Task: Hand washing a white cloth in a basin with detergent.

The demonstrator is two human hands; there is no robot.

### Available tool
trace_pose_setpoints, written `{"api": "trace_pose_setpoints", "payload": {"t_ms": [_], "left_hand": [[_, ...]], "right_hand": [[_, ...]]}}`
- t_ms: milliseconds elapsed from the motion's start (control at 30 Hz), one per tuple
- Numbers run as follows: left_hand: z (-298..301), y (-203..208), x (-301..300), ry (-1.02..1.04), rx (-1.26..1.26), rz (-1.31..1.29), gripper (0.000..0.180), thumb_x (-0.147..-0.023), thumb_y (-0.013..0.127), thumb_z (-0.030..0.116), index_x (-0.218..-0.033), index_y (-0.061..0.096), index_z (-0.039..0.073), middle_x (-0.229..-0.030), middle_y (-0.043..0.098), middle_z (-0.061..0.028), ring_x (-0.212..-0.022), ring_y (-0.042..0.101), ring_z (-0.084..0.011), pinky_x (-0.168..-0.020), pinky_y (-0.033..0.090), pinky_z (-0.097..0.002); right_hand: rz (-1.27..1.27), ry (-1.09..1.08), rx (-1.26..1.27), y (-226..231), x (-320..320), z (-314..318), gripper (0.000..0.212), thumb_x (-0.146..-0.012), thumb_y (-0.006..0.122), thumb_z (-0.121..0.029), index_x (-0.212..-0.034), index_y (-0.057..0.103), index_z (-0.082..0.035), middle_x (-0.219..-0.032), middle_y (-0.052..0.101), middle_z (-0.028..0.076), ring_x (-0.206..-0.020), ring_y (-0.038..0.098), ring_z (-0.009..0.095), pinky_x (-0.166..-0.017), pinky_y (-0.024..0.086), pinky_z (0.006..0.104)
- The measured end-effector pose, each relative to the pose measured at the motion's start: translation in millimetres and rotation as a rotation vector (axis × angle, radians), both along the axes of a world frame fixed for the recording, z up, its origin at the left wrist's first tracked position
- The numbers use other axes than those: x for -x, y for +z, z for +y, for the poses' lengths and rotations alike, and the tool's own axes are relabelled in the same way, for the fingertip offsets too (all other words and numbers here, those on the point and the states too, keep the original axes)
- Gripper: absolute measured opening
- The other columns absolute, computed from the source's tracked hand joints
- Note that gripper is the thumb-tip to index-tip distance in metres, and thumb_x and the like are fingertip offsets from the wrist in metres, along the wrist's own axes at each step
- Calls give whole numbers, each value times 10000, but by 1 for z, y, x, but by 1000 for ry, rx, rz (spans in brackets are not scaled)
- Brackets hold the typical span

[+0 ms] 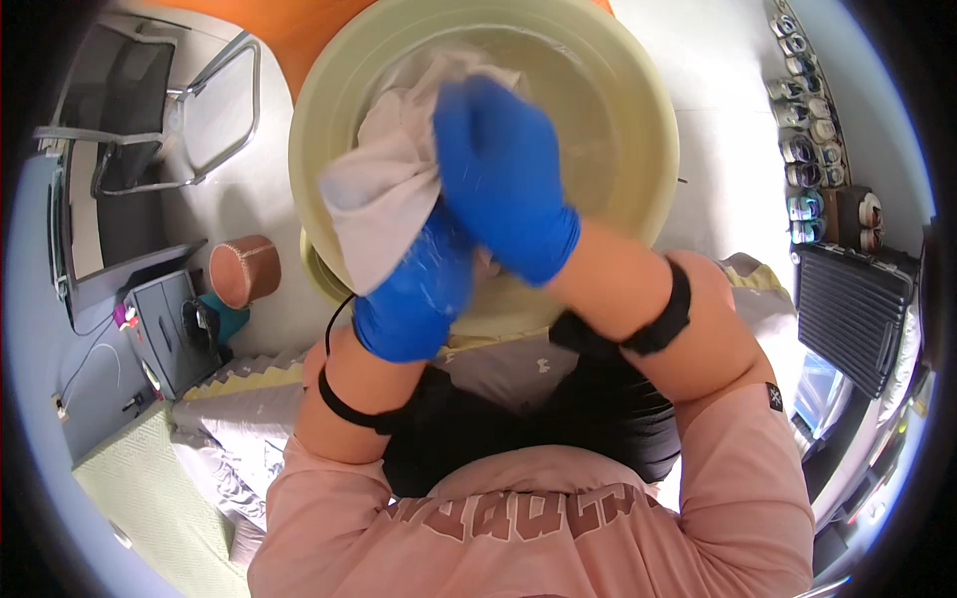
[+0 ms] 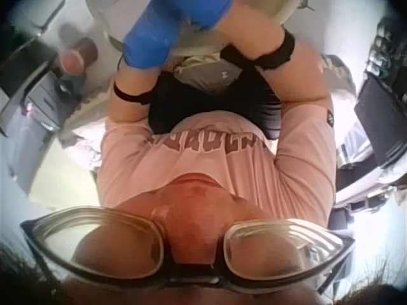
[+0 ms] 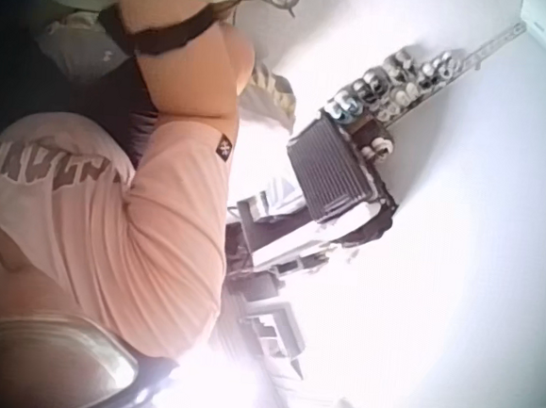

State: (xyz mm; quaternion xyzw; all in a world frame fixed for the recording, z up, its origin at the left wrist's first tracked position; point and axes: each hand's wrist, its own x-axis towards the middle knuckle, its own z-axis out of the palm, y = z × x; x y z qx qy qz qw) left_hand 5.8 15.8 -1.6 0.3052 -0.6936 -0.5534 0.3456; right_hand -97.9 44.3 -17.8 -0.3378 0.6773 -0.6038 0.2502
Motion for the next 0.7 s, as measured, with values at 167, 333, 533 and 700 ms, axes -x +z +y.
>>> {"api": "trace_pose_setpoints", "payload": {"t_ms": [167, 333, 533, 700], "left_hand": [[-10, -18, -14, 62, -861, 620, 577, -1031, 329, 403, -1411, 370, -30, -1321, 517, -144, -1146, 539, -258, -1016, 433, -376], [-8, -10, -9, 76, -319, 209, 555, -1030, 336, 389, -1404, 379, -20, -1317, 519, -136, -1144, 541, -255, -1009, 439, -376], [-3, -4, -13, 66, -251, 211, 529, -1029, 345, 372, -1396, 388, -6, -1314, 520, -126, -1142, 543, -253, -998, 450, -375], [-17, -9, -11, 32, -511, 322, 507, -1028, 351, 358, -1390, 396, 6, -1311, 521, -119, -1141, 545, -251, -989, 458, -374]], "right_hand": [[261, 97, 208, 4, -32, 23, 221, -924, 543, -188, -777, 563, -23, -708, 565, 216, -647, 587, 369, -600, 477, 384], [362, 75, 118, -3, 2, 8, 236, -924, 567, -241, -848, 589, -19, -664, 563, 200, -612, 617, 313, -575, 482, 391], [183, 94, 45, -2, -2, 9, 211, -920, 573, -231, -872, 607, -28, -702, 594, 180, -621, 624, 306, -574, 482, 387], [306, 159, -13, 12, -31, 23, 206, -925, 559, -215, -853, 599, -26, -732, 586, 227, -689, 609, 393, -616, 476, 437]]}}
